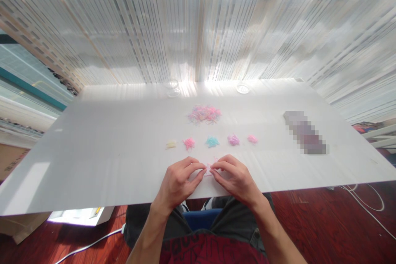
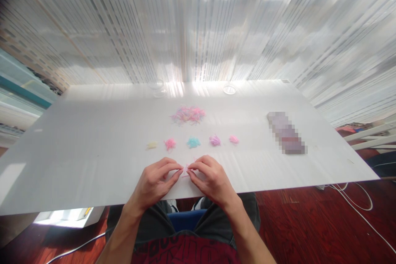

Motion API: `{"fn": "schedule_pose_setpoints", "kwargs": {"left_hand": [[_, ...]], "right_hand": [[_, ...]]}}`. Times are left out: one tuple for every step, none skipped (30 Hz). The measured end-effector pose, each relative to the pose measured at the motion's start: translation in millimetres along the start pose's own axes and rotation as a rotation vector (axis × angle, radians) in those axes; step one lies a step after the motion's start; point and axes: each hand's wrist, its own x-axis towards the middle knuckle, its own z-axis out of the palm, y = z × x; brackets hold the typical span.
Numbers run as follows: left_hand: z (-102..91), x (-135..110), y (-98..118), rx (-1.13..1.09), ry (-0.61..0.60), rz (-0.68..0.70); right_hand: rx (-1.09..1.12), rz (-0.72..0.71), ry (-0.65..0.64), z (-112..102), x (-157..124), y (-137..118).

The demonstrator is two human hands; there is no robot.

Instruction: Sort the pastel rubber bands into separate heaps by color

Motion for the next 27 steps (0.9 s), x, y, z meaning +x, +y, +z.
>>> {"fn": "schedule_pose_setpoints", "kwargs": {"left_hand": [[0.1, -0.2, -0.2, -0.006, 0.000, -0.001], [0.1, -0.4, -0.5, -0.010, -0.001, -0.003], [0.2, -0.6, -0.7, -0.014, -0.003, -0.005], [0.3, -0.8, -1.0, -0.016, -0.003, -0.007], [0.4, -1.0, -1.2, -0.018, -0.003, -0.006], [0.6, -1.2, -1.3, -0.020, -0.003, -0.006], [0.7, -1.4, -1.3, -0.022, -0.003, -0.005], [0.8, -1.5, -1.3, -0.023, -0.002, -0.004], [0.8, -1.6, -1.2, -0.025, 0.000, -0.003], [0.9, -1.7, -1.0, -0.027, 0.000, -0.002], [1.0, -1.7, -0.9, -0.029, 0.002, -0.001], [1.0, -1.7, -0.8, -0.031, 0.005, 0.001], [1.0, -1.6, -0.8, -0.032, 0.008, 0.003], [1.0, -1.5, -0.8, -0.034, 0.010, 0.005], [0.9, -1.3, -0.9, -0.035, 0.011, 0.008], [0.8, -1.1, -1.1, -0.037, 0.011, 0.010], [0.7, -1.0, -1.2, -0.038, 0.011, 0.012], [0.7, -0.9, -1.4, -0.039, 0.007, 0.012], [0.6, -0.9, -1.6, -0.038, 0.003, 0.011], [0.5, -1.0, -1.7, -0.036, -0.002, 0.010], [0.6, -1.1, -1.8, -0.033, -0.007, 0.010], [0.6, -1.3, -1.8, -0.029, -0.012, 0.010], [0.8, -1.4, -1.8, -0.026, -0.016, 0.012], [0.9, -1.6, -1.8, -0.023, -0.019, 0.015], [1.1, -1.7, -1.8, -0.019, -0.020, 0.017], [1.3, -1.8, -1.8, -0.014, -0.021, 0.018], [1.4, -1.8, -1.8, -0.009, -0.022, 0.019]], "right_hand": [[-0.003, 0.002, -0.004, 0.0, -0.1, 0.2], [-0.005, 0.003, -0.007, 0.1, -0.3, 0.3], [-0.005, 0.004, -0.009, 0.3, -0.6, 0.5], [-0.005, 0.003, -0.011, 0.5, -0.8, 0.7], [-0.005, 0.002, -0.011, 0.7, -1.1, 0.9], [-0.005, 0.001, -0.012, 0.9, -1.3, 1.1], [-0.006, 0.000, -0.012, 1.1, -1.4, 1.3], [-0.007, -0.001, -0.013, 1.3, -1.5, 1.6], [-0.008, 0.000, -0.015, 1.5, -1.5, 1.8], [-0.010, 0.000, -0.017, 1.6, -1.5, 2.0], [-0.010, 0.001, -0.020, 1.6, -1.4, 2.2], [-0.010, 0.001, -0.021, 1.6, -1.3, 2.3], [-0.010, 0.002, -0.023, 1.5, -1.2, 2.5], [-0.009, 0.004, -0.023, 1.5, -1.0, 2.5], [-0.009, 0.005, -0.024, 1.5, -0.9, 2.6], [-0.008, 0.008, -0.025, 1.5, -0.8, 2.6], [-0.009, 0.010, -0.025, 1.6, -0.7, 2.6], [-0.009, 0.011, -0.025, 1.7, -0.7, 2.5], [-0.009, 0.011, -0.025, 1.8, -0.9, 2.5], [-0.009, 0.009, -0.024, 1.9, -1.2, 2.4], [-0.008, 0.008, -0.023, 2.0, -1.5, 2.3], [-0.007, 0.006, -0.022, 2.0, -1.9, 2.3], [-0.006, 0.006, -0.023, 1.9, -2.4, 2.3], [-0.006, 0.006, -0.024, 1.7, -2.8, 2.3], [-0.005, 0.006, -0.024, 1.5, -3.2, 2.3], [-0.005, 0.005, -0.023, 1.2, -3.4, 2.2], [-0.003, 0.004, -0.023, 1.0, -3.5, 2.0]]}}
